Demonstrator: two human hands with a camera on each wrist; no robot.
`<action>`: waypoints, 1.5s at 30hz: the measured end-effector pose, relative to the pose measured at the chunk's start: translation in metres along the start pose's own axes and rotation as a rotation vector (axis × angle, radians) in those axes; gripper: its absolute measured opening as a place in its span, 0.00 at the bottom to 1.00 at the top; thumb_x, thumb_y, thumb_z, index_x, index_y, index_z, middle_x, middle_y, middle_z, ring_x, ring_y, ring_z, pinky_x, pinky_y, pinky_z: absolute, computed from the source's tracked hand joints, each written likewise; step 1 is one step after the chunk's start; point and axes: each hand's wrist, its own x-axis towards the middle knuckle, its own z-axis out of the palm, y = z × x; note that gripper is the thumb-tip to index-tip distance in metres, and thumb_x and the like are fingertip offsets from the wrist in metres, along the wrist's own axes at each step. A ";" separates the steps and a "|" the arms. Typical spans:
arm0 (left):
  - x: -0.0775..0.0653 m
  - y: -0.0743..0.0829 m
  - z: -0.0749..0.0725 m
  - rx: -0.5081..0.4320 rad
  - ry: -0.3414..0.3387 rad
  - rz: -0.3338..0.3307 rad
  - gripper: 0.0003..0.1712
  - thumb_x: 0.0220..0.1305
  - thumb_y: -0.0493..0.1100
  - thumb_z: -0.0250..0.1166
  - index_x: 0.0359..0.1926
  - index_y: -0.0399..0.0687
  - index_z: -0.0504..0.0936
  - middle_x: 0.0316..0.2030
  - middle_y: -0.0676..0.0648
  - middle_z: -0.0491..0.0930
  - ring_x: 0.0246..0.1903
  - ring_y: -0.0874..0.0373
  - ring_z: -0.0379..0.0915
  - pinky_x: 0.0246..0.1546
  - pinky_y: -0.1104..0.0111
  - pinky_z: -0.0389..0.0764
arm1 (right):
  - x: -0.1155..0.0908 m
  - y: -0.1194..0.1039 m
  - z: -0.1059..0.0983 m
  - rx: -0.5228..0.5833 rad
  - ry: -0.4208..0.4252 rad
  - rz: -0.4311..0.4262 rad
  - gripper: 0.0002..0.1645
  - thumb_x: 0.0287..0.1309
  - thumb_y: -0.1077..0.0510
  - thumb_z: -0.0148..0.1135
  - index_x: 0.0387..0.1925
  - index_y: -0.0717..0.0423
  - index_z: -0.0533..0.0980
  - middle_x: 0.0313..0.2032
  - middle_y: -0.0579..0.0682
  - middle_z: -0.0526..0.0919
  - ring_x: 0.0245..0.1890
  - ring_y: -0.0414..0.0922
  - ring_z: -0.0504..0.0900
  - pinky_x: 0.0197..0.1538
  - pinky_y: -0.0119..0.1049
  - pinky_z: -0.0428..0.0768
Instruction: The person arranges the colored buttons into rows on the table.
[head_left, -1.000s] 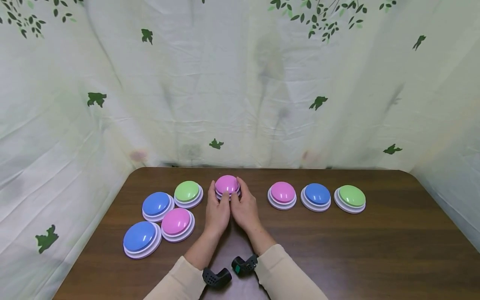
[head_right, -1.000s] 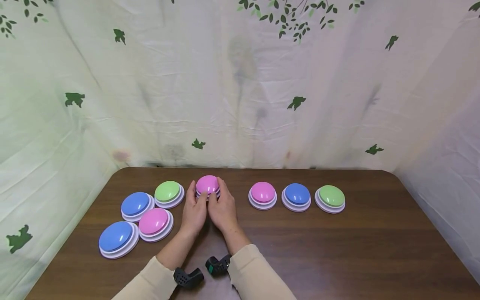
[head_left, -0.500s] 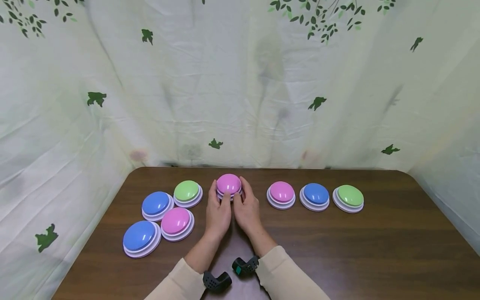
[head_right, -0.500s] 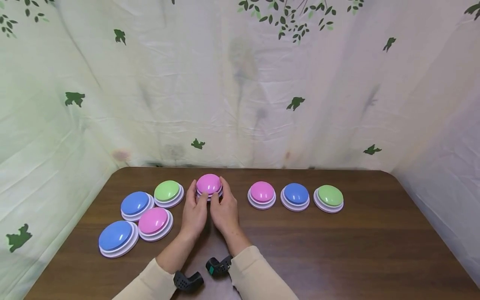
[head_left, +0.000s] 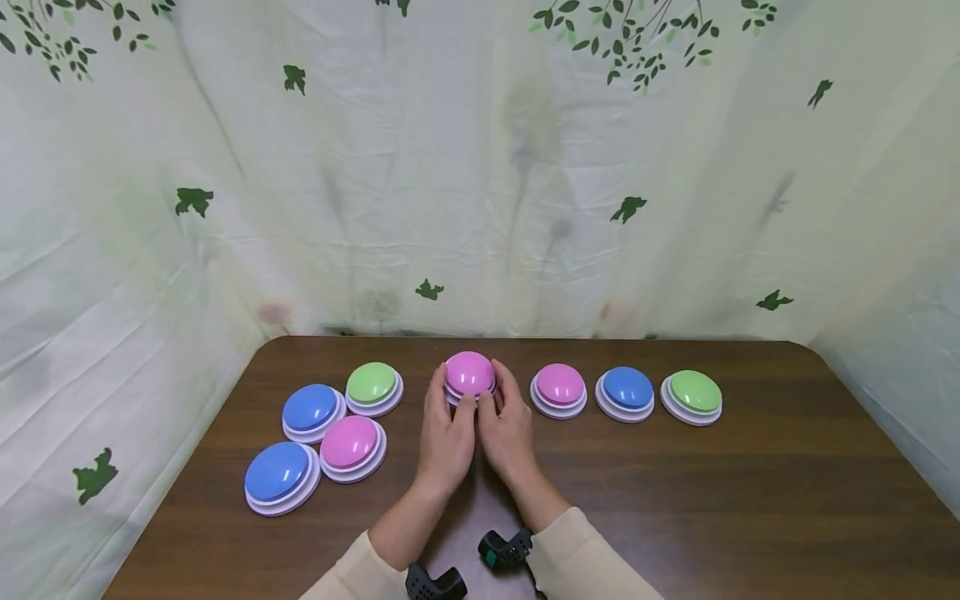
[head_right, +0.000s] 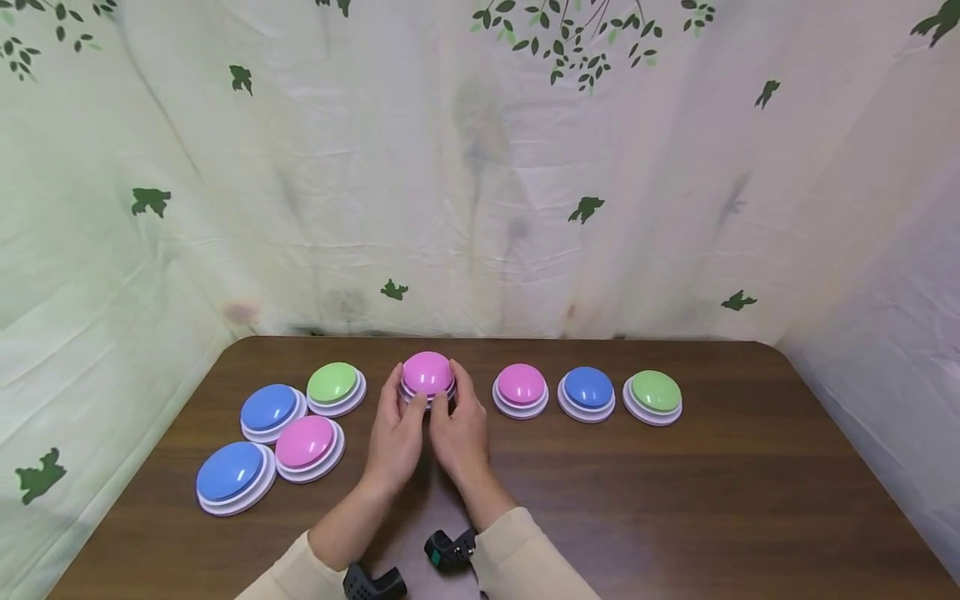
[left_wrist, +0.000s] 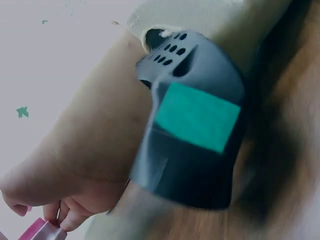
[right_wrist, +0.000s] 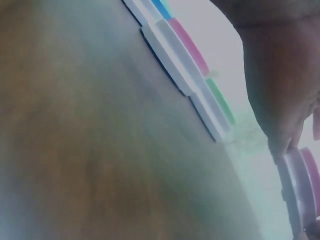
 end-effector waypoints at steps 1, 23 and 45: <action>-0.003 0.002 0.002 0.003 -0.003 0.005 0.37 0.75 0.43 0.55 0.79 0.43 0.54 0.79 0.39 0.54 0.78 0.45 0.50 0.79 0.46 0.53 | -0.001 -0.002 -0.004 0.016 0.000 -0.001 0.29 0.68 0.65 0.54 0.70 0.59 0.70 0.69 0.60 0.75 0.70 0.53 0.74 0.72 0.47 0.72; -0.108 0.014 0.081 -0.047 -0.334 0.045 0.41 0.73 0.47 0.58 0.81 0.51 0.51 0.80 0.38 0.45 0.79 0.41 0.46 0.77 0.39 0.52 | -0.068 0.001 -0.146 -0.107 0.121 0.236 0.26 0.74 0.61 0.52 0.71 0.54 0.69 0.69 0.55 0.76 0.70 0.47 0.74 0.58 0.09 0.67; -0.126 0.030 0.220 -0.248 -0.703 0.019 0.43 0.68 0.46 0.61 0.80 0.52 0.55 0.81 0.43 0.46 0.80 0.55 0.45 0.75 0.71 0.61 | -0.045 0.039 -0.300 -0.418 0.537 0.433 0.30 0.73 0.41 0.48 0.68 0.50 0.74 0.60 0.50 0.85 0.39 0.20 0.71 0.40 0.24 0.68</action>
